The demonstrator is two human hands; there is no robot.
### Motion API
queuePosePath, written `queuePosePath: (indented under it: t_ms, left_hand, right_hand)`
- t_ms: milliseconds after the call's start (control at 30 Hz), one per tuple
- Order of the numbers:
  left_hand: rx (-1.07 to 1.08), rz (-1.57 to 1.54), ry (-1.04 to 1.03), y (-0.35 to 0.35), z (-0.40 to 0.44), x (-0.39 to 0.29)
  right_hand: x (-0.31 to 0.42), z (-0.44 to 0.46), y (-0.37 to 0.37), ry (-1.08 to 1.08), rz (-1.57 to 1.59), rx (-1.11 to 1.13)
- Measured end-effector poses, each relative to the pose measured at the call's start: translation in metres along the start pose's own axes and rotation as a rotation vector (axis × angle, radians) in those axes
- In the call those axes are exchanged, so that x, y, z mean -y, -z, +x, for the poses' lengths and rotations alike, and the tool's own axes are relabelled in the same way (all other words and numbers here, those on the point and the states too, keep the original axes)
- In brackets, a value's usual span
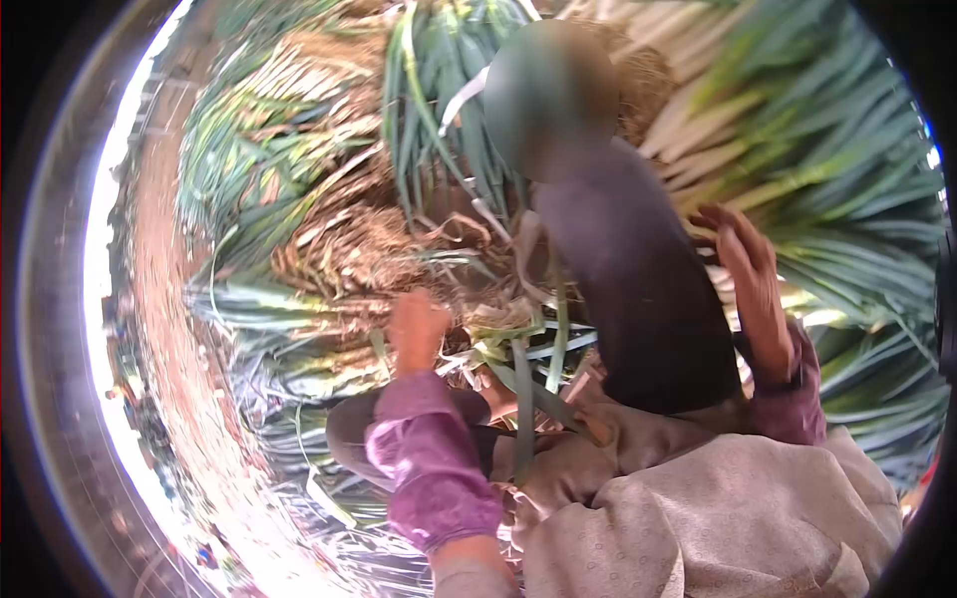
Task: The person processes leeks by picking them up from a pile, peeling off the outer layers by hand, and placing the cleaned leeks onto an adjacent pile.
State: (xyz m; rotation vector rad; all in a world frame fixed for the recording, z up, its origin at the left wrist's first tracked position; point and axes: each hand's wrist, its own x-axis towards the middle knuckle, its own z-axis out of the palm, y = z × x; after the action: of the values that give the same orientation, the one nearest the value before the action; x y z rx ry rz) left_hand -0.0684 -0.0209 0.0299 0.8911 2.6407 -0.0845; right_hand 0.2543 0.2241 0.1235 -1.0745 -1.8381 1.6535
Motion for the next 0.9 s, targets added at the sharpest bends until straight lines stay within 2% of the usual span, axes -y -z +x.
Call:
queuePosePath:
  t_ms: [33, 67, 133, 167, 200, 300, 367, 400, 467, 500, 567, 667, 733, 900]
  left_hand:
    - [0.024, -0.162, -0.001, -0.028, -0.001, 0.014]
    - [0.043, -0.293, 0.006, -0.063, 0.005, 0.038]
    - [0.046, -0.365, 0.185, -0.079, 0.008, 0.049]
    - [0.053, -0.401, 0.273, -0.088, 0.008, 0.051]
    - [-0.103, -0.517, 0.304, -0.099, 0.009, 0.054]
    - [-0.293, -0.769, 0.501, -0.168, 0.032, 0.091]
    - [-0.162, -0.869, 0.518, -0.207, 0.054, 0.149]
    - [-0.179, -1.187, 0.728, -0.201, 0.065, 0.157]
    - [-0.378, -1.282, 0.754, -0.212, 0.079, 0.172]
    - [-0.540, -1.048, 0.562, -0.219, 0.082, 0.179]
    - [-0.623, -0.660, 0.332, -0.224, 0.090, 0.187]
    - [-0.492, -0.219, 0.185, -0.214, 0.093, 0.185]
    - [-0.485, -1.105, 0.658, -0.188, 0.110, 0.168]
    - [-0.424, -1.633, 1.178, -0.138, 0.128, 0.158]
  right_hand:
    - [0.014, -0.012, -0.014, 0.013, -0.155, -0.003]
    - [0.020, -0.021, -0.026, 0.194, -0.325, -0.028]
    - [0.026, -0.030, -0.048, 0.566, -0.651, -0.080]
    - [0.026, -0.029, -0.055, 0.591, -0.684, -0.089]
    - [0.024, -0.025, -0.058, 0.616, -0.719, -0.102]
    - [0.015, -0.012, -0.062, 0.634, -0.817, -0.147]
    - [0.017, -0.011, -0.061, 0.597, -0.815, -0.147]
    - [0.017, -0.012, -0.061, 0.568, -0.870, -0.158]
    - [0.015, -0.011, -0.060, 0.542, -0.895, -0.185]
    - [0.013, -0.010, -0.059, 0.527, -0.899, -0.199]
    - [0.012, -0.007, -0.056, 0.527, -0.944, -0.202]
    - [0.010, -0.005, -0.054, 0.503, -0.927, -0.222]
    - [0.013, -0.003, -0.061, 0.455, -0.839, -0.248]
    - [0.014, -0.002, -0.062, 0.459, -0.847, -0.293]
